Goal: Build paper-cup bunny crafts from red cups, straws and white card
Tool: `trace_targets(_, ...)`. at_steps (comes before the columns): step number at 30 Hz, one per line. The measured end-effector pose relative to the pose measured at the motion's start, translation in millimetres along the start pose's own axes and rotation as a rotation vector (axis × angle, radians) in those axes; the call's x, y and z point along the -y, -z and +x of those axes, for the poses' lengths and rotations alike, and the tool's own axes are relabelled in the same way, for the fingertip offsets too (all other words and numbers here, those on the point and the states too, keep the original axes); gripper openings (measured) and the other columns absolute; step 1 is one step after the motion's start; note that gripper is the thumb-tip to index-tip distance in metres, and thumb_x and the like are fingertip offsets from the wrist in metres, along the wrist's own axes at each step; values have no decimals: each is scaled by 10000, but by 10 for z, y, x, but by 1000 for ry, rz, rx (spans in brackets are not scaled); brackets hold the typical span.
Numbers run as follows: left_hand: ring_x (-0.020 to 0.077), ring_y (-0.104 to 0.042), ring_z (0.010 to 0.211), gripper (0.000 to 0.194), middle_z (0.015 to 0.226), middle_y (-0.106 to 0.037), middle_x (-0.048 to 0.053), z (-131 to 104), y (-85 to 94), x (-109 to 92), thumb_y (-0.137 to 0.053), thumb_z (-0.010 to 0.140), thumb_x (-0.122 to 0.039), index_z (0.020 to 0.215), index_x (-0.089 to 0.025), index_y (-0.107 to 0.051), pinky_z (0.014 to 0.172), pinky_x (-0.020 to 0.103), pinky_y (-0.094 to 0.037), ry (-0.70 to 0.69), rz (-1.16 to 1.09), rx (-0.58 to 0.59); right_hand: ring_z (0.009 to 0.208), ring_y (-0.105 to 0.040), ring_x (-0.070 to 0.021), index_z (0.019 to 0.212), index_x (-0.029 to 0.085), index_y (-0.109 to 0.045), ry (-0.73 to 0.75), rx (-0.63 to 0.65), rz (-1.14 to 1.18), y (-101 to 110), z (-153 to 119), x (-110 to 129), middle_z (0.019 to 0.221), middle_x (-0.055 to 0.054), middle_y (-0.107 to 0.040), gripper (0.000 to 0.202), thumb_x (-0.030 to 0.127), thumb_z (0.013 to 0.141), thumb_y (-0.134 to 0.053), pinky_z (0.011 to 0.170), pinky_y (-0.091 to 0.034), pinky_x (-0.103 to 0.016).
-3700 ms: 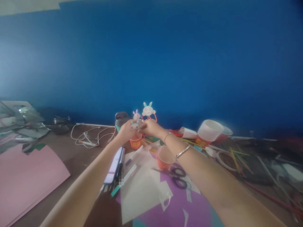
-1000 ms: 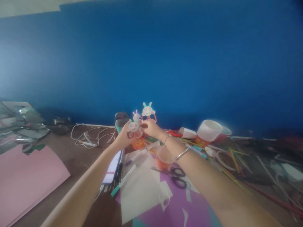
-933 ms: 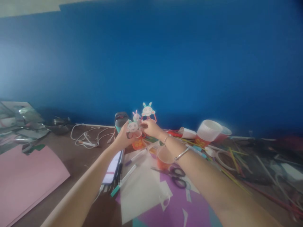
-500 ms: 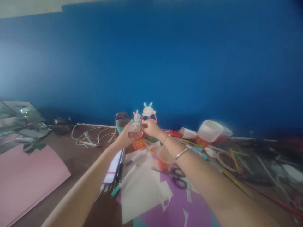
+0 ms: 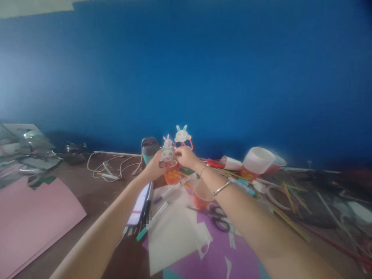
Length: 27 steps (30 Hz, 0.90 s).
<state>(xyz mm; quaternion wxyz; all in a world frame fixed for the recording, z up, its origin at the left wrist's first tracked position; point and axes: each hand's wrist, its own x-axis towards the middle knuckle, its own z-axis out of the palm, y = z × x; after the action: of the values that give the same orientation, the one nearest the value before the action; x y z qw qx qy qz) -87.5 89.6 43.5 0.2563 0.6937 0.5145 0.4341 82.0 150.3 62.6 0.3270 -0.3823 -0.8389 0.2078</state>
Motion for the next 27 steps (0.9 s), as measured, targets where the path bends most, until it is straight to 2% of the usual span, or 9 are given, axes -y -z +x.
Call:
trace_targets(4,286,-583,1099,712,1218,-573,135,3,-12,22,-698,610,-245,1267,-136,-446,903,370,-492,-33,40,-16,546,-446,-113,485,159,-532,-9,-29,-1,-31,-1,-17,493,28,-513,248,150,720,-612,558,-308,-241)
trace_targets(8,273,-612,1051,744,1178,-605,124,-2,-15,19,-691,604,-220,1296,-135,-430,867,349,-508,-3,32,-30,585,-510,-131,535,148,-620,-10,-27,16,-30,0,-33,539,2,-599,196,159,730,-622,598,-361,-244)
trace_targets(11,255,-646,972,818,1125,-634,127,-6,-11,19,-693,610,-228,1351,-114,-365,813,339,-528,79,-5,-41,663,-589,-155,688,140,-717,-12,-14,46,-21,2,-38,672,-34,-697,108,175,746,-633,661,-417,-252)
trace_targets(15,243,-662,917,821,1132,-633,145,-7,-8,18,-704,614,-255,1347,-90,-371,762,321,-541,90,-25,-49,706,-625,-166,878,135,-738,-33,-16,68,-35,11,-42,775,-57,-731,167,173,743,-647,687,-451,-259)
trace_targets(19,243,-656,929,799,1140,-629,129,-7,-12,31,-724,627,-296,1336,-128,-395,779,327,-536,71,-26,-35,636,-582,-144,738,131,-704,-35,-17,54,-37,12,-25,666,-28,-689,69,178,738,-652,625,-414,-241)
trace_targets(23,268,-618,1027,792,1206,-589,144,1,-17,38,-712,615,-277,1328,-125,-402,856,361,-511,26,27,-24,549,-482,-113,527,143,-590,-24,-20,18,-7,0,13,512,15,-571,207,162,723,-653,558,-328,-239)
trace_targets(27,281,-589,1094,747,1224,-581,126,11,-23,40,-690,605,-225,1304,-147,-437,925,383,-479,-13,45,-34,547,-461,-103,504,146,-561,-33,-32,20,3,-13,23,500,27,-546,222,145,702,-659,551,-308,-234)
